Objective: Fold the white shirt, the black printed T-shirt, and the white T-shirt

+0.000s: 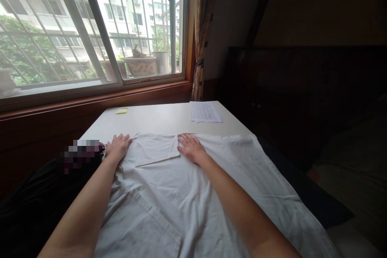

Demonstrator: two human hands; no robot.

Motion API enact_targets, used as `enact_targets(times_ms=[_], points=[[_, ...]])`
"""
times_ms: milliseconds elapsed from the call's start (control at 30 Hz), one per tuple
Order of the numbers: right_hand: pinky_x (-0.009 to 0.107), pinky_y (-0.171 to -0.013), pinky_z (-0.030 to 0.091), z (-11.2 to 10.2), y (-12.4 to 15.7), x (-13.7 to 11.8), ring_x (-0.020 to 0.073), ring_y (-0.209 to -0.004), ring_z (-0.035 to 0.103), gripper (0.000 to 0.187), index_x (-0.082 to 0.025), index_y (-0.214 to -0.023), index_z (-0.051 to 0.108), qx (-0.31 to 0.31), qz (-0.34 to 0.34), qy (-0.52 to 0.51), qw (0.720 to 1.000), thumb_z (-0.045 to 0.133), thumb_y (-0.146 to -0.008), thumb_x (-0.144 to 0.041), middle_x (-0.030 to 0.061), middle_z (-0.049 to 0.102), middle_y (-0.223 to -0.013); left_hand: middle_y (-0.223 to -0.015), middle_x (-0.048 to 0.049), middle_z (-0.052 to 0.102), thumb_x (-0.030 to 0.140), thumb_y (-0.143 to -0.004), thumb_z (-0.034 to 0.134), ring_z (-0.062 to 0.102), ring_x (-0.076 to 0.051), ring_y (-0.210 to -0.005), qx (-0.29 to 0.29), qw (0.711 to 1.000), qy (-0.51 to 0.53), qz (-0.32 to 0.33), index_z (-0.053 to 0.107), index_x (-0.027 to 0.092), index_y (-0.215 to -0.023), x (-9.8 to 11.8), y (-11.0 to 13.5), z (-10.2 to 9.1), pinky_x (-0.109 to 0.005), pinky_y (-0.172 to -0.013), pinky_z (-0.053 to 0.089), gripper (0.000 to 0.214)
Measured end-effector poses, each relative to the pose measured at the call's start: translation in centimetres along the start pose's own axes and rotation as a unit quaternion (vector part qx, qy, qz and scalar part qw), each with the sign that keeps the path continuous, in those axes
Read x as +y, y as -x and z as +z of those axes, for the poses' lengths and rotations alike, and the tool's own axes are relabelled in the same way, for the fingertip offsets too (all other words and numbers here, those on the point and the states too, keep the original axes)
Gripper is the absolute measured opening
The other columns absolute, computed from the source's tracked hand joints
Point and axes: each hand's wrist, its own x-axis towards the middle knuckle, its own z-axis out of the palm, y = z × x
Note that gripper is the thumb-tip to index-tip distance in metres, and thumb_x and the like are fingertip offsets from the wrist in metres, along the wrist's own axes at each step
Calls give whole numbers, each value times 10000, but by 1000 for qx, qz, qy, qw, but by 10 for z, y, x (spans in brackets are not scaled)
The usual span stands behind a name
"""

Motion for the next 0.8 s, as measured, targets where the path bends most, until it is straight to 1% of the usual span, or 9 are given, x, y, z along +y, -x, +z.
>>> enact_targets(times_ms=[100,200,300,367,467,567,633,700,800], points=[[453,-1280,38,1,1,1,205,-1583,118,647,-274,-1623,321,1,-2,2,1000,262,-1061,-589,3,208,-1714,-1656,-125,352,539,-1049,282,261,-364,-1534,2,1000,-11,2,481,291,-1499,4,-4,-4,-656,-1188,226,552],[450,-1280,35,1,1,2,203,-1583,114,653,-265,-1626,313,1,-3,4,1000,254,-1062,-589,-2,199,-1716,-1620,-190,395,459,-1048,341,329,-394,-1501,18,999,-21,23,491,196,-1493,12,-2,-10,-650,-1164,301,539],[452,-1280,37,2,1,2,209,-1582,124,671,-258,-1630,303,-1,-3,7,1000,248,-1057,-604,1,198,-1716,-1622,-223,373,344,-1025,410,306,-387,-1515,50,995,-30,76,472,112,-1498,24,14,-18,-580,-1177,336,530],[449,-1280,42,2,0,2,212,-1581,129,676,-250,-1631,300,-1,-3,10,1000,254,-1056,-602,7,198,-1716,-1621,-184,390,300,-1014,433,312,-349,-1518,63,990,-32,120,486,139,-1490,29,36,-27,-517,-1188,354,505],[441,-1280,45,3,2,3,212,-1582,130,676,-236,-1633,293,3,-4,16,1000,260,-1058,-589,17,204,-1714,-1551,-117,492,308,-1012,455,454,-288,-1429,61,980,-27,187,530,212,-1454,29,88,-42,-445,-1171,399,458],[422,-1282,36,4,7,6,204,-1582,136,677,-221,-1633,294,7,-8,22,1000,261,-1060,-582,24,211,-1712,-1450,-110,570,390,-1020,453,566,-287,-1295,69,966,5,247,561,233,-1417,14,159,-57,-459,-1124,450,440],[405,-1282,43,4,12,9,196,-1580,145,669,-214,-1628,305,8,-10,25,1000,271,-1062,-568,28,210,-1712,-1392,-93,611,454,-1005,482,582,-293,-1270,70,969,21,234,590,268,-1391,-4,209,-63,-460,-1111,462,442],[401,-1282,55,4,19,12,197,-1579,154,657,-203,-1622,318,9,-9,28,1000,285,-1063,-546,35,209,-1712,-1380,-73,626,516,-979,519,586,-301,-1268,64,978,36,193,585,318,-1408,-27,254,-64,-443,-1071,497,477],[404,-1283,65,4,29,16,209,-1576,171,649,-185,-1616,333,10,-3,34,999,305,-1062,-522,48,224,-1707,-1356,-93,647,595,-936,534,638,-318,-1190,63,992,51,100,569,307,-1438,-66,304,-60,-456,-1015,531,579]])
